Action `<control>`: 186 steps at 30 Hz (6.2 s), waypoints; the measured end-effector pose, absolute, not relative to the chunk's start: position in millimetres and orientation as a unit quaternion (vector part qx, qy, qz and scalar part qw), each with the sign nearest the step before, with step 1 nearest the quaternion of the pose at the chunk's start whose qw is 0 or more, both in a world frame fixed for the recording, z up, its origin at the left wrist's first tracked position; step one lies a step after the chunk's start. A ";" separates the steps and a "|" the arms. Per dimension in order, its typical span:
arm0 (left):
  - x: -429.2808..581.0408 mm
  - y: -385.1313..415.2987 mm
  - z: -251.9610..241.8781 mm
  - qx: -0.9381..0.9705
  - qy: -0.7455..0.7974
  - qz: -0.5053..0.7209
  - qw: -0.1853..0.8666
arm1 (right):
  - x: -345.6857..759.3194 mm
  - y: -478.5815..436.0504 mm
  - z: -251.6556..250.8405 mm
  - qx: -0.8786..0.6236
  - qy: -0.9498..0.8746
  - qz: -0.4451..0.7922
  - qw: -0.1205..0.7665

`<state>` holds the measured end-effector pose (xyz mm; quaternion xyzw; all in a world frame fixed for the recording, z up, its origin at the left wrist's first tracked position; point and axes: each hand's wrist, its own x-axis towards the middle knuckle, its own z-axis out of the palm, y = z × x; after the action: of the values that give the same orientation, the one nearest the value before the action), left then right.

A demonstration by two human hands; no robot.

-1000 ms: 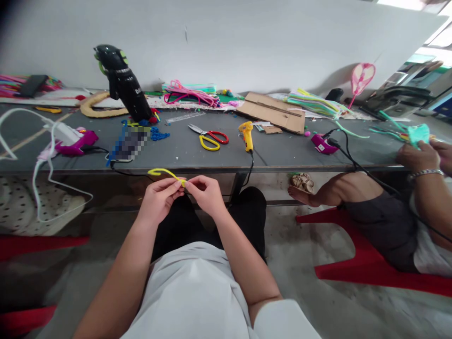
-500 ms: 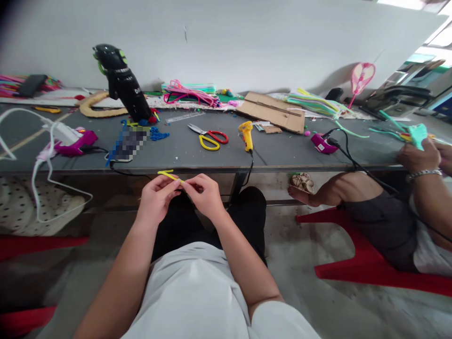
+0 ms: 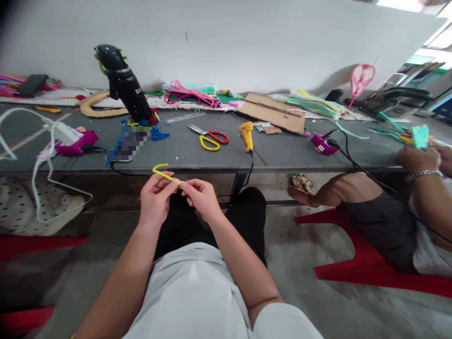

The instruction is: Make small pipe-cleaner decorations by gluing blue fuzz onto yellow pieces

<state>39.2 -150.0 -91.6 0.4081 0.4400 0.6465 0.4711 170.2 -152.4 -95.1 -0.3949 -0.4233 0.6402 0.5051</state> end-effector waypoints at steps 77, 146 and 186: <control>-54.0 -151.6 -71.8 0.674 0.549 0.340 0.359 | 205.8 -149.5 -87.5 -0.433 -0.672 0.426 0.422; 12.8 -104.9 -61.1 0.485 0.475 0.585 0.444 | 175.9 -150.4 -127.3 -0.381 -0.562 0.586 0.442; 50.0 -105.5 -78.2 0.376 0.436 0.648 0.499 | 153.8 -153.0 -133.3 -0.497 -0.545 0.389 0.551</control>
<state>50.0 -105.5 -78.2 0.3756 0.4362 0.6479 0.4988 153.8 -153.0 -133.3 -0.4974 -0.5451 0.3889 0.5515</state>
